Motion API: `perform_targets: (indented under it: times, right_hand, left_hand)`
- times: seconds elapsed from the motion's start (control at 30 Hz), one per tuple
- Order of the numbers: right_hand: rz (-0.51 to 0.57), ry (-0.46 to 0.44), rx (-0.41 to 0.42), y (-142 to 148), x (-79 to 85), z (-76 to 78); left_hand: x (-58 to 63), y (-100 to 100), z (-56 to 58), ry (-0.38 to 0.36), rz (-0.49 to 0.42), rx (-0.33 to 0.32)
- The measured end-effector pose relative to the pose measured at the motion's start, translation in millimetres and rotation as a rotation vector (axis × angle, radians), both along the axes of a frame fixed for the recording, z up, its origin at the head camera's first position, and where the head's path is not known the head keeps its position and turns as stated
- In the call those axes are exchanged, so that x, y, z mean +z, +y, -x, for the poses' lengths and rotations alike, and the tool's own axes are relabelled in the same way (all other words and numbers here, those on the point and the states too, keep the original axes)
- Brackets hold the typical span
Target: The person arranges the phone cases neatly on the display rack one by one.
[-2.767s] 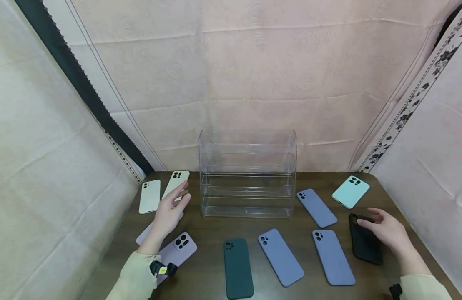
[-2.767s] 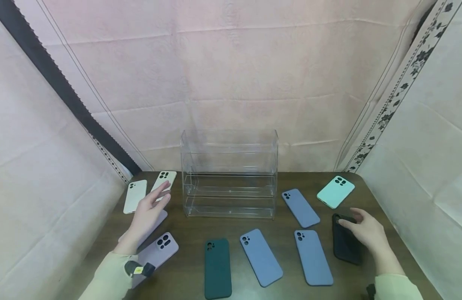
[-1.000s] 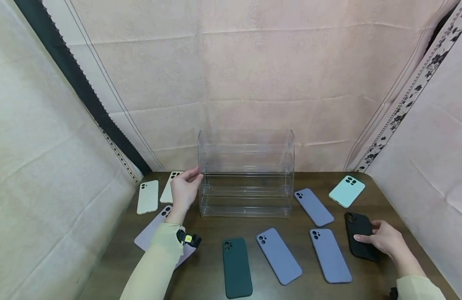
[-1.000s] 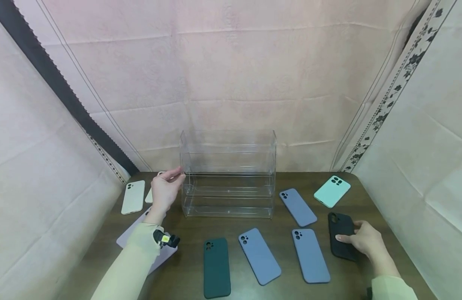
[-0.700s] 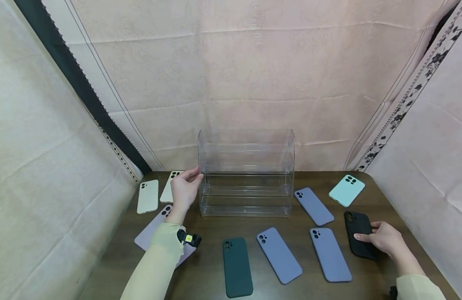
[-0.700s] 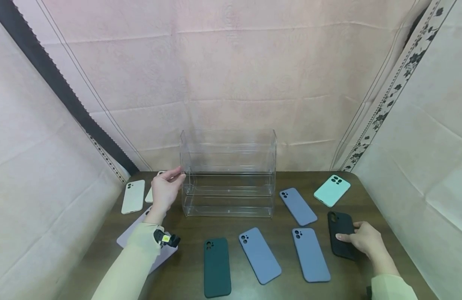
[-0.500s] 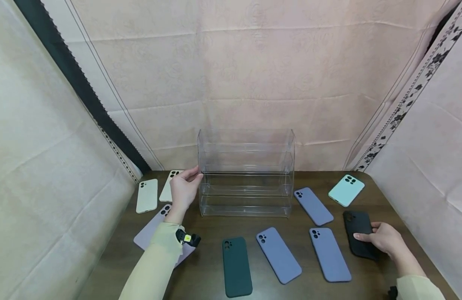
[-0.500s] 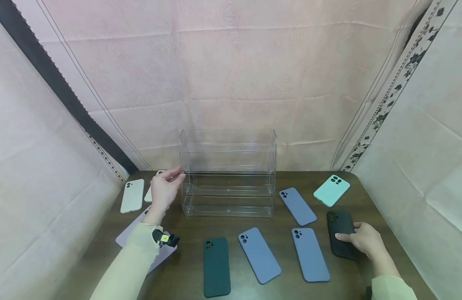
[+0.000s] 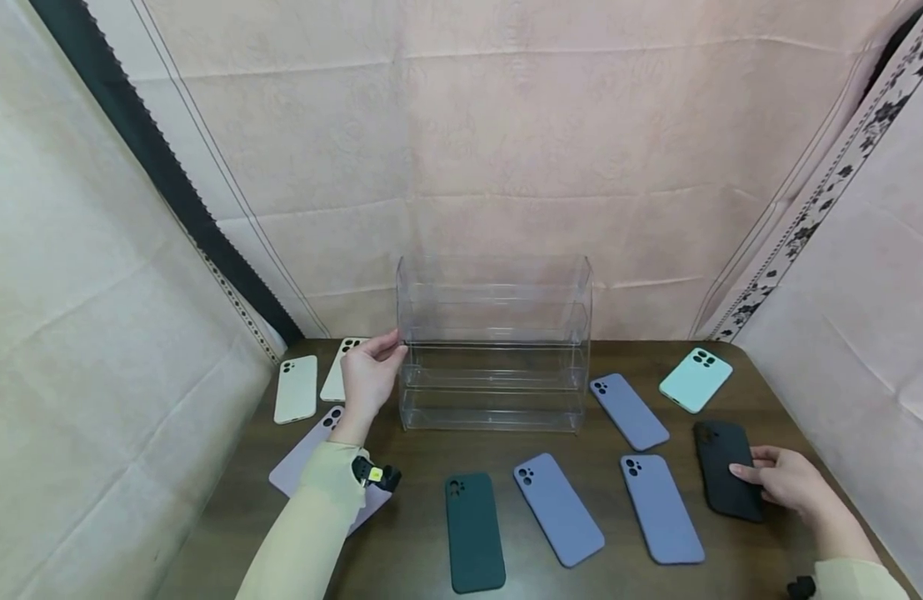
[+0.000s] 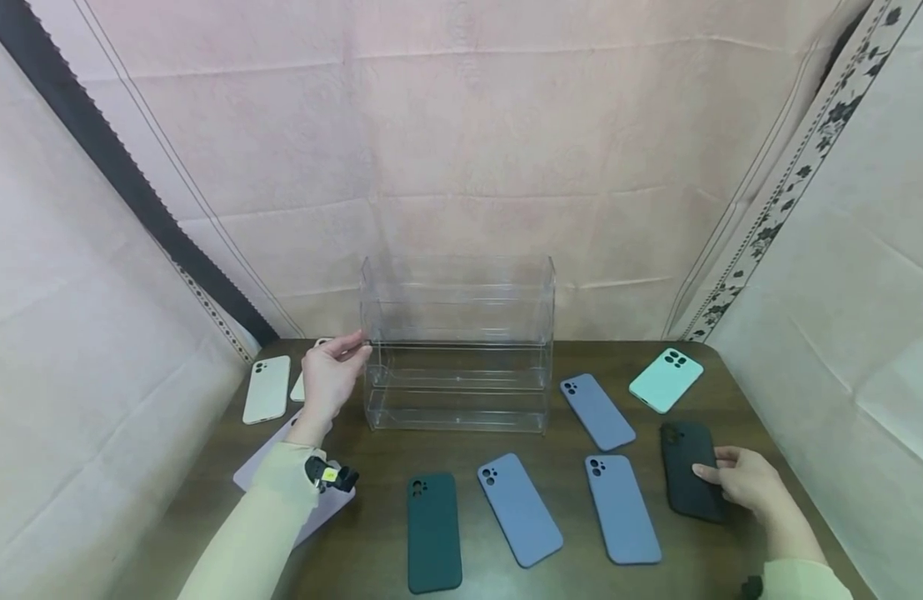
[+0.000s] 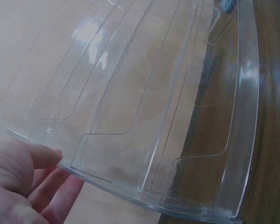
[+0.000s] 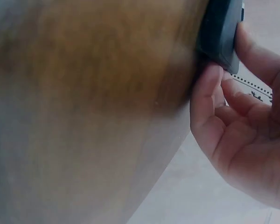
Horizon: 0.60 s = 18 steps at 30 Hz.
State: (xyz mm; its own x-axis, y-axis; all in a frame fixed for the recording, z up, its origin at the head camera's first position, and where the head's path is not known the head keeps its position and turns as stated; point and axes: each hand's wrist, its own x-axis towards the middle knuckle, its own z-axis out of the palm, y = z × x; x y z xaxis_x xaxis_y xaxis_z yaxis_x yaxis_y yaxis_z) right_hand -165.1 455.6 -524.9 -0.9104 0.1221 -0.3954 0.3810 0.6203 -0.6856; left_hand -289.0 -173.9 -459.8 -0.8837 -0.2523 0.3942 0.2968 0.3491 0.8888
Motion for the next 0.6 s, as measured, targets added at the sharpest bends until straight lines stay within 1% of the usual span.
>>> perform_targets:
  times: [0.17, 0.27, 0.43, 0.6]
  right_hand:
    - [0.062, -0.003, 0.002, 4, 6.5, -1.2]
    - [0.087, 0.02, 0.002, 6, 11.8, -0.2]
    - [0.146, 0.113, 0.025, 9, 18.0, 1.8]
    - [0.173, 0.217, 0.007, 3, 21.6, 2.3]
  left_hand:
    - [-0.7, 2, 0.5, 0.006, -0.005, 0.012]
    - [-1.6, 2, 1.3, 0.01, -0.004, 0.016]
    - [-4.1, 2, 2.1, 0.001, -0.001, 0.021]
    - [-4.8, 1, 1.1, -0.006, -0.009, 0.017]
